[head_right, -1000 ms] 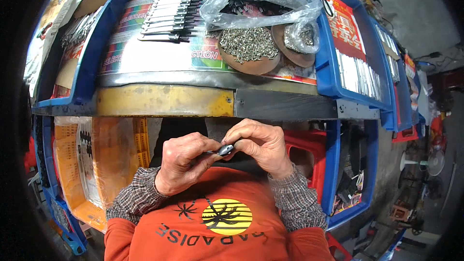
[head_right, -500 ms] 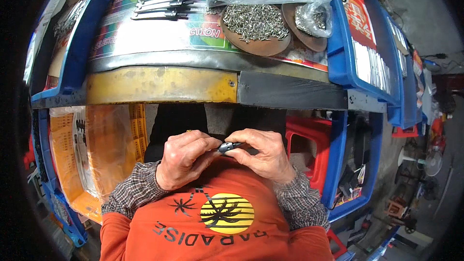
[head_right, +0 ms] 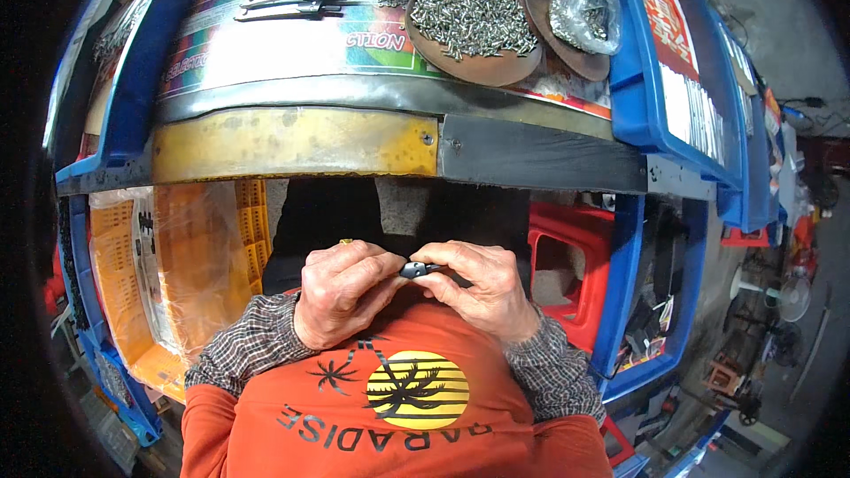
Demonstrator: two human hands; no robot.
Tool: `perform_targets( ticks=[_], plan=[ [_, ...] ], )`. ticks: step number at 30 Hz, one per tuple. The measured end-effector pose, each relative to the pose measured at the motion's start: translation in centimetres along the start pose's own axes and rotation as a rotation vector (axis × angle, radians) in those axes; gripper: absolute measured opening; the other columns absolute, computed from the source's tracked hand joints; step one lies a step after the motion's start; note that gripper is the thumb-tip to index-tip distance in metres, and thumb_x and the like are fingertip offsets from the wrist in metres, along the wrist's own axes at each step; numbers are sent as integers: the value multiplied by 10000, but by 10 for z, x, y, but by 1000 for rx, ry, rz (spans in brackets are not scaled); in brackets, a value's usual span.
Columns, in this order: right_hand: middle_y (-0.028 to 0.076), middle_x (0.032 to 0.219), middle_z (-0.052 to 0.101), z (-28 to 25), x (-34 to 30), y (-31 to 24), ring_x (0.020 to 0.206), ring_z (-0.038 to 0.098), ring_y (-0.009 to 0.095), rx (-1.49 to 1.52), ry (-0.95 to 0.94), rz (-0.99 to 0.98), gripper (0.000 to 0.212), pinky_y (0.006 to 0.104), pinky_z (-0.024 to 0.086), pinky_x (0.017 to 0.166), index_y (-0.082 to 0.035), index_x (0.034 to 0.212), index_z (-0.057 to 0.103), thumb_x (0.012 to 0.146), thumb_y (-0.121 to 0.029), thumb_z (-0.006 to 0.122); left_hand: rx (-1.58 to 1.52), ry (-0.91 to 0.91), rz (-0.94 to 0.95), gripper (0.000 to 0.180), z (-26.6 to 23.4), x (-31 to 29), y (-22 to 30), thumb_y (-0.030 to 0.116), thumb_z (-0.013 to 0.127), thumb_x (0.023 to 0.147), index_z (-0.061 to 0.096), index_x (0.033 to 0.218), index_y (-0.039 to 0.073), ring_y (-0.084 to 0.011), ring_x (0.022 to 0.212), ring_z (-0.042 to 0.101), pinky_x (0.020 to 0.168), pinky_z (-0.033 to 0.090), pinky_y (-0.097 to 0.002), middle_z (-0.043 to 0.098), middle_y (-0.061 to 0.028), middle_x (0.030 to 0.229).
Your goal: The person assembles wiper components by hand, joining small plastic adapters, clips, and metal pieces together. They place the assembled components into rows on the workstation and retrieve additional parts from trays and containers.
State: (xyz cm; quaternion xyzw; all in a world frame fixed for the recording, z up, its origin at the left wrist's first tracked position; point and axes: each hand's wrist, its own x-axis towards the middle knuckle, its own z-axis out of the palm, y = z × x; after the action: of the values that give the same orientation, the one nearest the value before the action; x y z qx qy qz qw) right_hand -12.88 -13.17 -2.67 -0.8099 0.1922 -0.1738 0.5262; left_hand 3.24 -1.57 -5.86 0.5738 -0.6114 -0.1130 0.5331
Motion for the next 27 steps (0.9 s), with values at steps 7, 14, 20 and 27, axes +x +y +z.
perform_targets(
  ticks=[7,14,20,27],
  plan=[
    [99,832,684,4,-4,5,649,673,141,8,26,-18,180,248,542,560,23,1000,645,821,27,666,16,-14,-25,199,2,-2,2,44,747,683,638,849,33,-211,601,610,531,502,-304,586,-64,720],
    [145,864,696,4,-4,8,679,704,176,27,6,-30,165,251,570,590,53,991,645,827,42,666,12,-43,-16,224,3,-3,-3,20,748,670,635,863,31,-221,603,615,526,493,-311,606,-76,731],
    [142,870,696,4,-4,14,681,705,186,21,28,-38,166,258,572,595,49,994,641,832,30,669,24,-85,-9,253,1,2,-7,-2,753,651,638,874,30,-218,603,617,522,480,-311,619,-74,739],
    [139,877,695,5,0,10,681,704,188,4,57,-63,169,262,576,602,49,1004,639,842,12,669,37,-40,27,261,2,5,-9,4,749,646,633,877,38,-213,584,598,506,467,-313,604,-65,741]
  ],
)
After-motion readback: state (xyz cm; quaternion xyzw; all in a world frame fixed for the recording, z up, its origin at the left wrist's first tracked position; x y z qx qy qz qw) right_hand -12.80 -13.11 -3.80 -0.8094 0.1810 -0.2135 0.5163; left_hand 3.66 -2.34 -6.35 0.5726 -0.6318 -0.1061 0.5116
